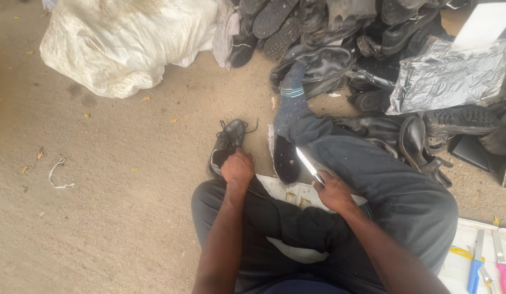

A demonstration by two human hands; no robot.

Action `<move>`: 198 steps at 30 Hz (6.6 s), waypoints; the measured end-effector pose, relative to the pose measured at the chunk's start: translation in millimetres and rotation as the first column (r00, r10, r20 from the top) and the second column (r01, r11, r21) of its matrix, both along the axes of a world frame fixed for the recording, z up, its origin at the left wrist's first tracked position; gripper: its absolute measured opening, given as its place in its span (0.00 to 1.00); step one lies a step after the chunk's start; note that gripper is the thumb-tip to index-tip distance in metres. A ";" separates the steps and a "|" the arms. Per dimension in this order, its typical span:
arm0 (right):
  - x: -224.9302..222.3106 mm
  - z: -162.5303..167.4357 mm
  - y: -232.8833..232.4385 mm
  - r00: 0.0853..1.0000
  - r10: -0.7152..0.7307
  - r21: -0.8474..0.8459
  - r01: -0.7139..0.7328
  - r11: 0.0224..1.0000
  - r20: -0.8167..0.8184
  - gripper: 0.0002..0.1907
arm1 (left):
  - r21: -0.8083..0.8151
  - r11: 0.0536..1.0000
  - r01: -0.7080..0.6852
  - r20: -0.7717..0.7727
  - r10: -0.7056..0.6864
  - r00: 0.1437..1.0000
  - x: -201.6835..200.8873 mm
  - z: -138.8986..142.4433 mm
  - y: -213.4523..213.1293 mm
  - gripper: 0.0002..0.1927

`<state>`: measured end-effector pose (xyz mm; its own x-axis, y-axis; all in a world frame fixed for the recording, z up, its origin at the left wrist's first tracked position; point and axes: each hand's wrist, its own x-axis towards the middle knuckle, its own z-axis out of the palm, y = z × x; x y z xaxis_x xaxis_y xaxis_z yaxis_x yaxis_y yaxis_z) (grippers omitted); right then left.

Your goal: The person sits on the ground and uses a knife to scrape and clean the soles of black shoes. They handle several shoes from a pile, scraping the rubber soles and occasionally wiping them with a cloth.

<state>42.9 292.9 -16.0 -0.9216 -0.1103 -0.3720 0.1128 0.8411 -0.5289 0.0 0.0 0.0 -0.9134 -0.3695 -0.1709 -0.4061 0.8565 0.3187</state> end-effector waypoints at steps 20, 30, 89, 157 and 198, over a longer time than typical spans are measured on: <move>-115.8 -88.4 121.5 0.980 -0.187 -0.200 0.170 0.965 -0.069 0.27 | 0.510 0.859 0.046 -0.460 0.227 0.859 -118.7 -141.0 211.1 0.10; -180.8 -97.6 77.8 0.908 -0.018 -0.004 0.021 1.000 0.418 0.18 | 0.657 0.748 -0.093 -0.235 0.321 0.918 -176.5 -159.6 150.1 0.11; -184.0 -175.4 218.3 0.763 -0.424 -0.807 0.579 0.116 0.487 0.14 | 0.932 -0.012 0.363 -0.346 0.276 0.897 -140.0 -259.1 213.6 0.26; -65.1 -166.9 85.2 0.957 0.136 -0.023 -0.147 0.989 -0.258 0.23 | -0.321 0.784 0.532 0.138 -0.517 0.845 -87.9 -212.5 121.4 0.16; -50.6 -156.3 -27.4 0.937 0.261 0.194 -0.218 0.956 -0.232 0.34 | 0.175 0.921 0.347 -0.216 -0.308 0.926 -89.1 -175.2 80.2 0.09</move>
<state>-7.7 265.5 -172.3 -0.9410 -0.2971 -0.1620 -0.2220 0.9033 -0.3670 -89.1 80.2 -175.2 -0.9994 -0.0184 -0.0310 -0.0322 0.8387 0.5437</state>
